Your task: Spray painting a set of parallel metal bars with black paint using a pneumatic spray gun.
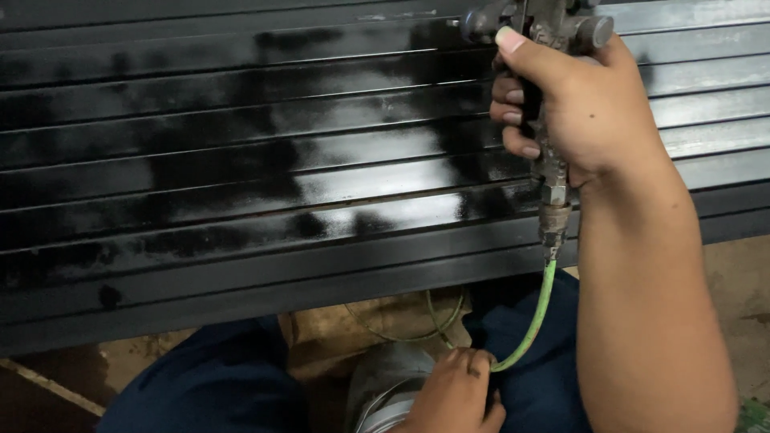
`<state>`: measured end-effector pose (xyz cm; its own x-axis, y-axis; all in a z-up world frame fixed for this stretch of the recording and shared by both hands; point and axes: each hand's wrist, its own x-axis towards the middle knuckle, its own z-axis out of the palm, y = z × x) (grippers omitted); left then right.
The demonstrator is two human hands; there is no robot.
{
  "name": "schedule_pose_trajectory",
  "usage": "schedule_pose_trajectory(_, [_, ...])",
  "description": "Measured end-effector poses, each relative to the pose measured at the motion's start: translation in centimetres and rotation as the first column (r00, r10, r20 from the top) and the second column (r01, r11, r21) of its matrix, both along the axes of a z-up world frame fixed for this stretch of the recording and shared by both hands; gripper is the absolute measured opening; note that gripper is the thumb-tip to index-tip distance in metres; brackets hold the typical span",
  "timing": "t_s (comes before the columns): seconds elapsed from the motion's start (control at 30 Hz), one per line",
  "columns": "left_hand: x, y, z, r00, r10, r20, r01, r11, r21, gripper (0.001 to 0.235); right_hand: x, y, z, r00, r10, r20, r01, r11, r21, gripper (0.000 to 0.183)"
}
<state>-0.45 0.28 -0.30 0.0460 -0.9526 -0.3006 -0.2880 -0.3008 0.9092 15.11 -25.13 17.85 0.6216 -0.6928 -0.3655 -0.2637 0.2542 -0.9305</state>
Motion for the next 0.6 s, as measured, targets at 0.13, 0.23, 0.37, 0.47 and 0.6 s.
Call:
schedule_pose_trajectory(0.13, [0.4,-0.1,0.5,1.0,0.011,-0.012,-0.011,1.0,-0.005,0.047,0.0,0.3,0.4,1.0,-0.005,0.004,0.005,1.0,0.014,0.021])
schedule_pose_trajectory(0.23, [0.5,-0.1,0.7,1.0,-0.003,-0.027,0.003,1.0,0.019,0.045,-0.1,0.0,0.3,0.999,-0.028,-0.037,0.028,1.0,-0.013,0.021])
schedule_pose_trajectory(0.37, [0.3,-0.2,0.2,1.0,0.01,-0.025,-0.01,1.0,-0.004,0.047,-0.3,-0.6,0.0,0.995,-0.067,-0.074,0.063,0.996,-0.066,0.025])
schedule_pose_trajectory(0.47, [0.1,-0.1,0.4,1.0,0.023,-0.012,-0.023,1.0,0.003,0.048,-0.7,-1.0,0.0,0.994,-0.058,-0.091,0.049,0.994,-0.097,0.026])
schedule_pose_trajectory(0.6, [0.5,-0.3,1.1,0.999,0.017,-0.04,-0.015,0.999,0.045,0.049,-1.0,-1.6,0.0,0.991,-0.062,-0.117,0.048,0.991,-0.121,0.026])
